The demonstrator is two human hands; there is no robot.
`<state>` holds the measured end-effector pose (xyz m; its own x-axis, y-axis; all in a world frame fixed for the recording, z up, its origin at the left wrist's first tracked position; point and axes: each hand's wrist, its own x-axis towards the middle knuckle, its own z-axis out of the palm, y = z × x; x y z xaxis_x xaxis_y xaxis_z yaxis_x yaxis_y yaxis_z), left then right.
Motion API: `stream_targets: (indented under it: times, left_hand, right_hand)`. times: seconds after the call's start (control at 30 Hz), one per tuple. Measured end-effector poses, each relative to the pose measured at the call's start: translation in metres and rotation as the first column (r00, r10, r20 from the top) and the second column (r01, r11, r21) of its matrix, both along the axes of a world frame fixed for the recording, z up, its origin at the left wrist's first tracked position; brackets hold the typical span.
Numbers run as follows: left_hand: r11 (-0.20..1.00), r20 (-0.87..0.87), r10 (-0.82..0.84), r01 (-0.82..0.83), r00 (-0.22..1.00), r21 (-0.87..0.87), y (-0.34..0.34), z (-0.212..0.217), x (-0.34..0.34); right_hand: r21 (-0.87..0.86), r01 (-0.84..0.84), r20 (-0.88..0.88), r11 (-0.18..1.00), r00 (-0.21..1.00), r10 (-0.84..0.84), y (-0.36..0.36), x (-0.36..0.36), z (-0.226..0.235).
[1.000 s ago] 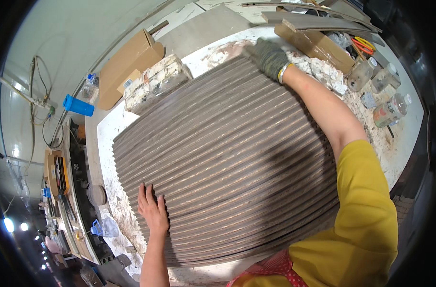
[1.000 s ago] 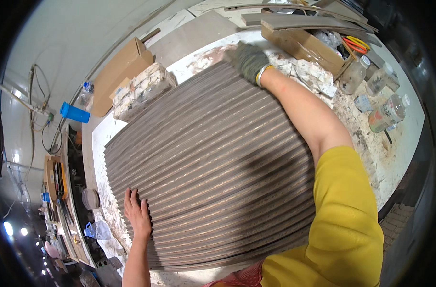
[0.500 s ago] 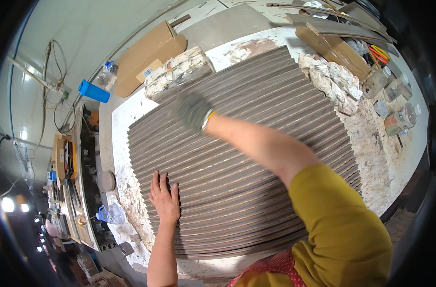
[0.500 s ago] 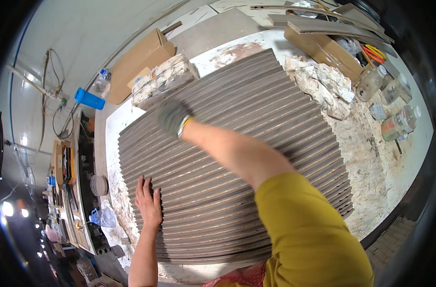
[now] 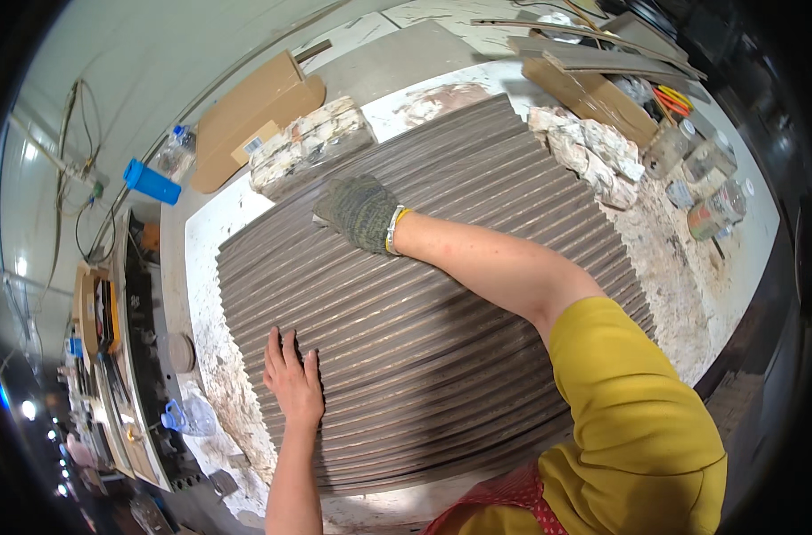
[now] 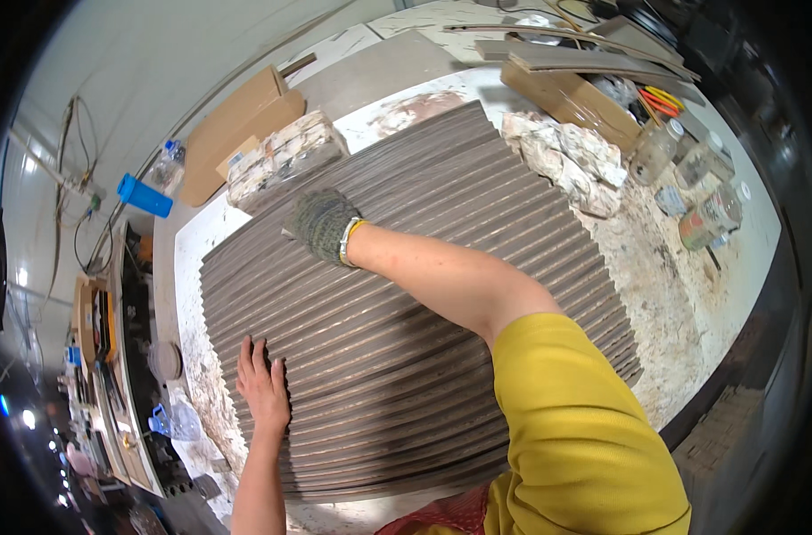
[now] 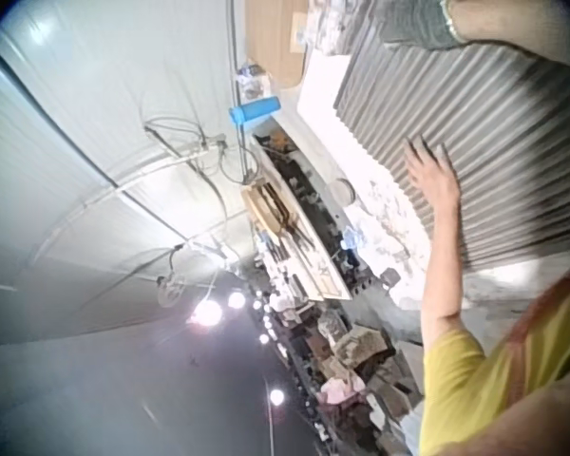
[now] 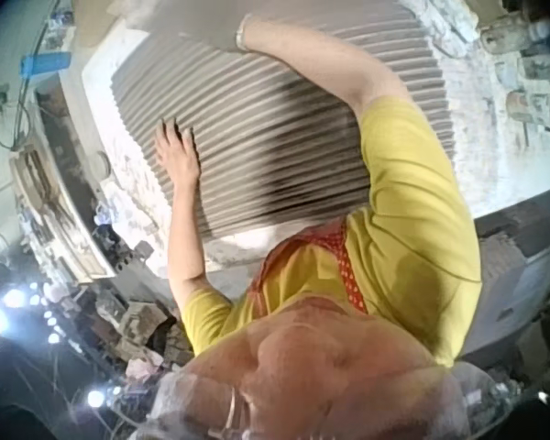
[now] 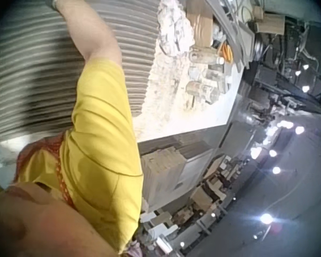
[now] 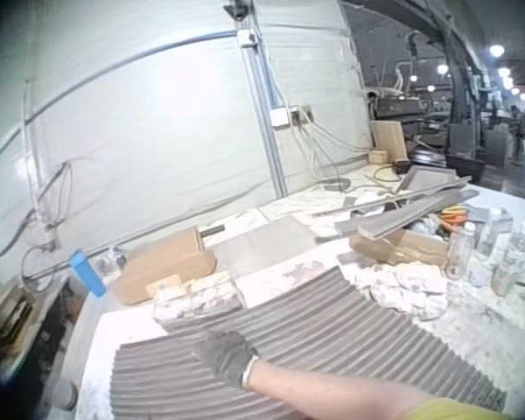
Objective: The person wipes a corrugated wood panel with a cloth and then uses a small sanding block to sand the edges and surfaces of the panel.
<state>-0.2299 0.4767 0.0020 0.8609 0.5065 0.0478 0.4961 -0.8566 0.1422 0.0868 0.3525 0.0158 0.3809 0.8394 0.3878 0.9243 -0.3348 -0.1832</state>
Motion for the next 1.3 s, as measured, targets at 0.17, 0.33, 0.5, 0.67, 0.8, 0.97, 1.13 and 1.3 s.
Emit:
stream_targets:
  times: [0.17,0.33,0.5,0.67,0.8,0.97,1.13,1.3]
  left_hand:
    - [1.0,0.022,-0.022,0.022,1.0,0.0,0.001,-0.003,-0.001]
    - [0.999,0.035,-0.028,0.027,0.999,0.035,0.001,-0.006,-0.001]
    - [0.998,0.04,-0.041,0.039,0.998,0.048,0.002,-0.005,-0.001]
    - [0.999,0.073,-0.036,0.033,0.997,0.03,0.003,-0.005,-0.001]
    - [0.998,0.103,-0.06,0.057,0.993,0.03,0.005,-0.007,-0.002]
    - [0.988,0.183,-0.138,0.147,0.973,-0.038,0.011,-0.008,-0.007]
    - [0.961,0.266,-0.122,0.181,0.956,-0.208,0.013,-0.003,-0.008]
    - [0.9,0.42,-0.205,0.339,0.884,-0.273,0.058,0.016,-0.034]
  right_hand:
    - [-0.173,0.492,0.215,0.853,0.864,-0.455,-0.137,0.091,0.003]
    - [0.077,0.363,0.5,0.929,0.792,-0.351,-0.161,0.11,0.008]
    - [0.327,-0.142,0.263,0.934,0.963,0.054,0.056,-0.015,-0.009]
    - [0.262,0.189,-0.036,0.946,0.982,-0.186,0.139,-0.03,-0.027]
    - [0.108,0.267,-0.048,0.958,0.964,-0.263,0.052,0.023,-0.027]
    - [-0.089,0.519,0.116,0.85,0.853,-0.508,-0.029,0.032,0.005]
    - [0.054,0.174,0.017,0.983,0.984,-0.175,0.092,-0.046,0.0]
    - [0.132,0.208,0.003,0.969,0.978,-0.211,0.09,-0.041,0.004]
